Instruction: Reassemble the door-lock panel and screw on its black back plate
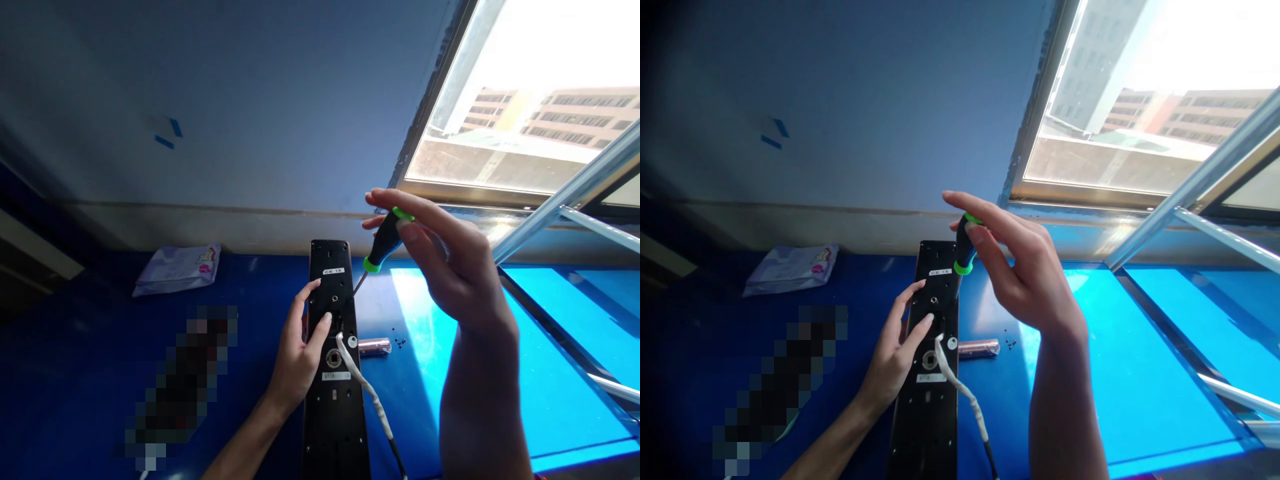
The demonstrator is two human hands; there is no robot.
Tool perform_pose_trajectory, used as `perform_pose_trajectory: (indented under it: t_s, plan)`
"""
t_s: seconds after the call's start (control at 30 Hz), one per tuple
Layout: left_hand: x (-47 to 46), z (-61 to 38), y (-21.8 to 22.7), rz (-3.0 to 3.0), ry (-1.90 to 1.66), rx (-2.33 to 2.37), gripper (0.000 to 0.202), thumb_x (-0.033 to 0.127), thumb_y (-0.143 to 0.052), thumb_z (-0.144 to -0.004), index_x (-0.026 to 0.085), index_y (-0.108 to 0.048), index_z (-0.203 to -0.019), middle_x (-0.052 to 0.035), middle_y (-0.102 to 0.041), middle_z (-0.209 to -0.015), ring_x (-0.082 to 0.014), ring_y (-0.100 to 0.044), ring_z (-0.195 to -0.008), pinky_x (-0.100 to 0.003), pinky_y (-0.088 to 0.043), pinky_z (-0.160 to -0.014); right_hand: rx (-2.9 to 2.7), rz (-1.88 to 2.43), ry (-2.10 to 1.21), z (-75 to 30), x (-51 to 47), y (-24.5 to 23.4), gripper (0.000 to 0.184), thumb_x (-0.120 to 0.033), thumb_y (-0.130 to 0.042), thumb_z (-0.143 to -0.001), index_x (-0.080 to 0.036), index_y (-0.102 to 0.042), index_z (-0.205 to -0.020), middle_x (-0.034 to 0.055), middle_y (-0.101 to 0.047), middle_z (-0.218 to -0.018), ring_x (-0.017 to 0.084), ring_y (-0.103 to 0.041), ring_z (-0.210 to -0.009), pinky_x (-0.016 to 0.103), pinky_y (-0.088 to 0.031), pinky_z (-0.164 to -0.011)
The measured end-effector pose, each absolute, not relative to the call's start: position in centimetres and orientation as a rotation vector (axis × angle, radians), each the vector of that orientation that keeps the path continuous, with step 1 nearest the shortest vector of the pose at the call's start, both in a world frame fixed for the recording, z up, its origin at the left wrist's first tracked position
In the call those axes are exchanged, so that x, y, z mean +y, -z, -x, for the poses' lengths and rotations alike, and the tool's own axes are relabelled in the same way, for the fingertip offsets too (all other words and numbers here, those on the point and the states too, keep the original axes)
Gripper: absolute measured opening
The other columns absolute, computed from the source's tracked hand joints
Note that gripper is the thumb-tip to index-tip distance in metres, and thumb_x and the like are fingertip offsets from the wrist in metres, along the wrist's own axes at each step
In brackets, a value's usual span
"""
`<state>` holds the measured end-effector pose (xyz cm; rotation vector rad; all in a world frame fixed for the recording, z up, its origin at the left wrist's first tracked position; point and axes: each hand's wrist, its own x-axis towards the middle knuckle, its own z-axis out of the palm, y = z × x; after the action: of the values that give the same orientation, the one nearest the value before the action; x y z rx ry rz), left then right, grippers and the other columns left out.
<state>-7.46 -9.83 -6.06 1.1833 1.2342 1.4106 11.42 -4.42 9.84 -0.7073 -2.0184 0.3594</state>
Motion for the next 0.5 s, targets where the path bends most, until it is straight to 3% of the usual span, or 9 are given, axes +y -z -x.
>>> perform_pose_trajectory:
  t_s: [0.2,0.27,0.37,0.5]
  plan:
    - [-9.64,7.54,6.16,-1.199,-1.419,1.23,0.054,0.043,-0.06,-0.101,0.03,-0.05,-0.153,-0.0068,-0.054,-0.16,-0.0291,-0.058,-0.142,-0.048,-0.045,-0.123,-1.922,0.641,-0.097,-10.78,-3.4,-9.25,0.021,-0.028,-0.079,-0.091,-0.03,-0.081,-0.112,0.002,-0.083,-0.102,0.022,-0.077,-0.09,0.043,-0.068,-0.08]
    - [-9.56,7.54,6.29,-1.208,-1.426,1.238,0.053,0.043,-0.059,-0.102,0.03,-0.051,-0.153,-0.0068,-0.054,-0.161,-0.0291,-0.055,-0.146,-0.049,-0.042,-0.125,-1.931,0.658,-0.102,-10.69,-3.46,-9.22,0.022,-0.028,-0.074,-0.095,-0.03,-0.08,-0.116,0.003,-0.082,-0.106,0.023,-0.077,-0.094,0.043,-0.069,-0.081]
    - [-9.47,7.55,6.42,-1.21,-1.418,1.254,0.052,0.045,-0.057,-0.104,0.031,-0.05,-0.154,-0.0068,-0.053,-0.162,-0.0291,-0.052,-0.149,-0.049,-0.038,-0.128,-1.972,0.648,-0.36,-10.93,-3.74,-9.3,0.03,-0.025,-0.062,-0.101,-0.028,-0.075,-0.129,0.0054,-0.079,-0.123,0.024,-0.077,-0.109,0.042,-0.07,-0.087]
    - [-9.38,7.55,6.3,-1.222,-1.417,1.254,0.052,0.045,-0.057,-0.103,0.03,-0.051,-0.152,-0.0066,-0.054,-0.161,-0.0292,-0.051,-0.15,-0.049,-0.039,-0.127,-1.992,0.63,-0.465,-11.52,-3.69,-9.45,0.031,-0.024,-0.07,-0.097,-0.03,-0.074,-0.127,0.0039,-0.078,-0.12,0.023,-0.077,-0.108,0.042,-0.07,-0.09]
